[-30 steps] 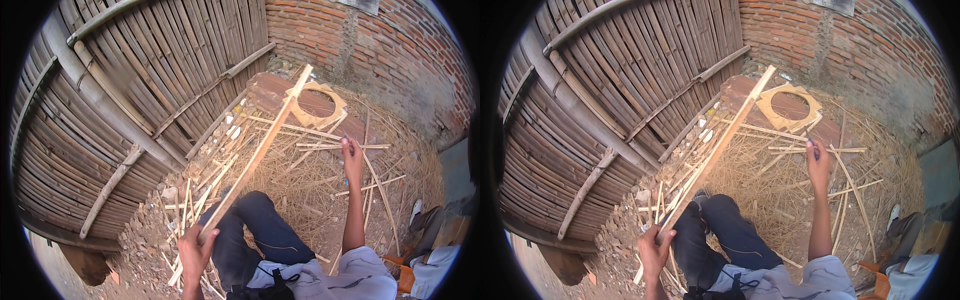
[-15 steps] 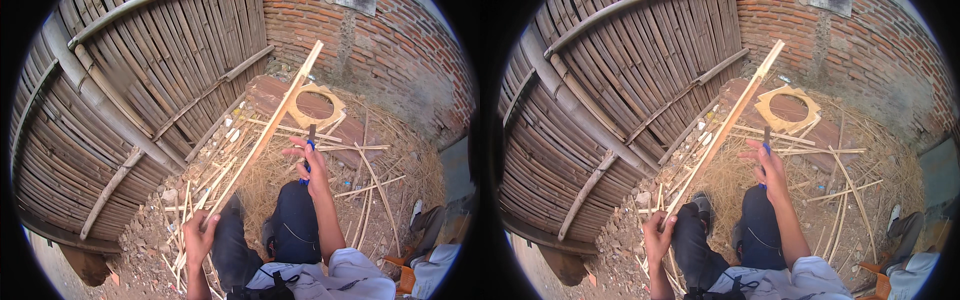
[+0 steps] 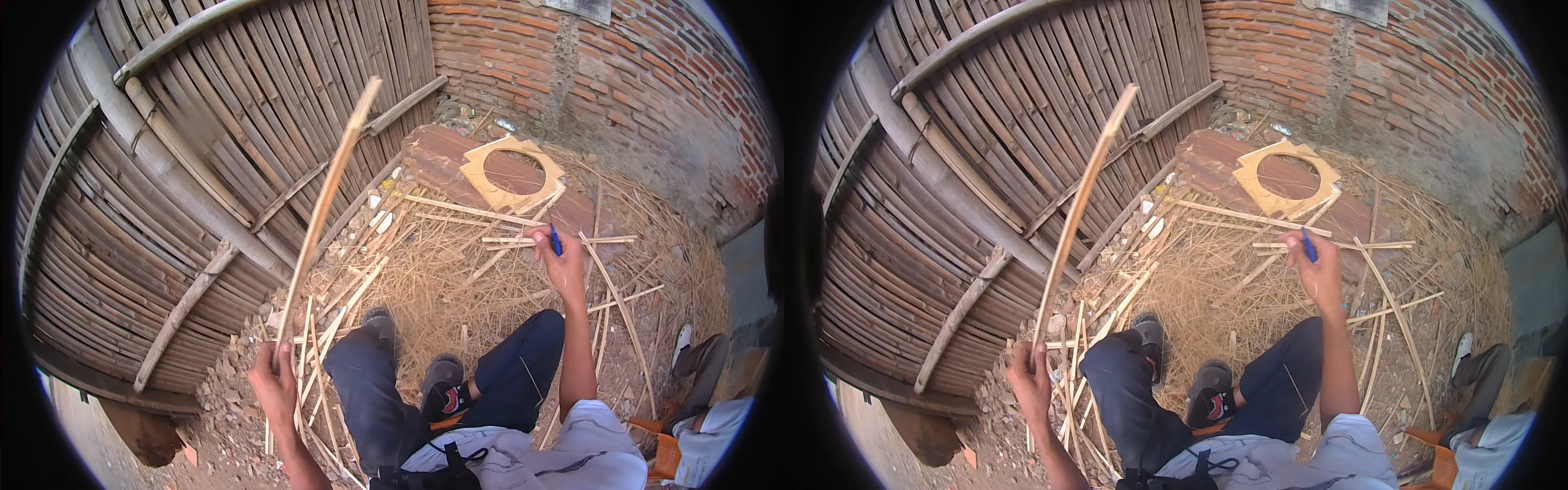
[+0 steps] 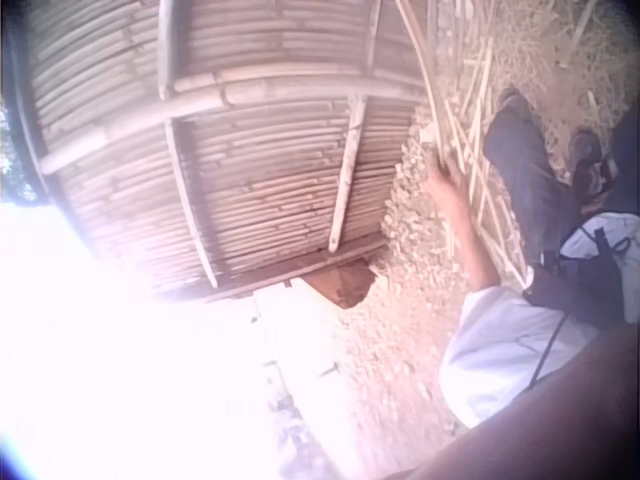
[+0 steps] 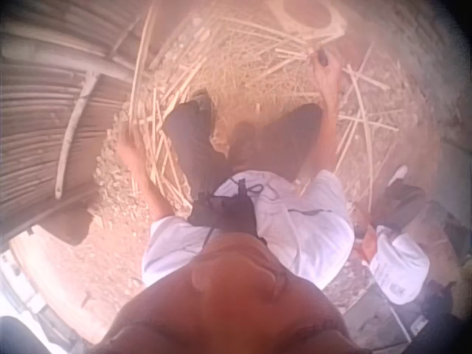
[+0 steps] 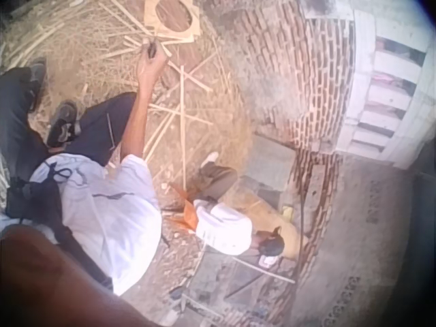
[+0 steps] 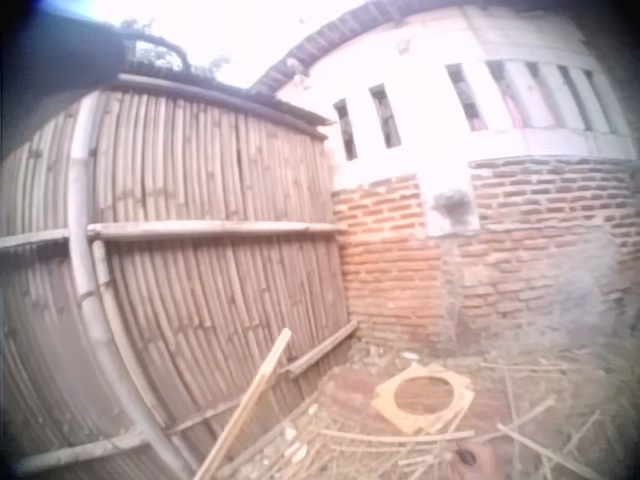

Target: The person sits on the ground and uses a knife to shave a long, thin strip of bamboo. They hold the bamboo with their left hand and scrape the surface with the knife in their right hand, creating fine shavings that fall to the ground.

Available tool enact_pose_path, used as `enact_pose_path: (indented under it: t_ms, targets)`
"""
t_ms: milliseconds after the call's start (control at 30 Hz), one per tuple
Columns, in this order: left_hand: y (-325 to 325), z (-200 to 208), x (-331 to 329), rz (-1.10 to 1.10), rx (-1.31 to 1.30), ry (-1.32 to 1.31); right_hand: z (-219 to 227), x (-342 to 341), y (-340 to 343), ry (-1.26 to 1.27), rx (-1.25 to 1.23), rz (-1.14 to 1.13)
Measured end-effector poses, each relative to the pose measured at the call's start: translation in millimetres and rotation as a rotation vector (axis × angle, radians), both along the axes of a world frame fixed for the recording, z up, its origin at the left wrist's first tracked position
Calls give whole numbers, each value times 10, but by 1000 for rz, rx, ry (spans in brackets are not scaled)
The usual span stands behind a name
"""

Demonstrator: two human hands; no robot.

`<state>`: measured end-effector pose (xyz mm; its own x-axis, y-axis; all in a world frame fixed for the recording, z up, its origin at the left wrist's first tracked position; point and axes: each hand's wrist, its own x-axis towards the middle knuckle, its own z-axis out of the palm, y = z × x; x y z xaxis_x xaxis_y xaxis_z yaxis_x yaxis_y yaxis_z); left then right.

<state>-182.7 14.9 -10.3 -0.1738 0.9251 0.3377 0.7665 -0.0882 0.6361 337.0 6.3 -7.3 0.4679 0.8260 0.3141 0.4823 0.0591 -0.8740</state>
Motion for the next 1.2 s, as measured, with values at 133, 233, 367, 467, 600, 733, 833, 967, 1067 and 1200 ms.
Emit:
enact_pose_path:
  t_ms: [133,233,367,467,600,733,833,967,1067,1200]
  targets:
    - [-40,-42,-214,46,95,-30,-302,666,-400,-711,-97,-433]
    - [-142,-31,-147,-30,20,-225,-487,761,-631,-505,-59,-443]
    - [-223,230,285,-171,-68,-522,-393,273,-619,-14,43,-158]
    - [-193,462,561,-383,-157,-645,-146,-362,-464,200,117,47]
    - [-91,561,934,-638,-335,-787,236,-1127,-260,358,126,332]
    - [-61,490,1240,-790,-449,-873,309,-1526,-49,532,207,469]
    - [-13,401,1337,-823,-456,-761,283,-1615,10,619,173,458]
    - [40,403,1286,-822,-444,-558,166,-1544,92,665,160,412]
    - [126,429,1058,-836,-538,-404,113,-1401,143,685,165,391]
    - [220,-54,844,-1008,-686,-425,132,-1300,160,705,167,398]
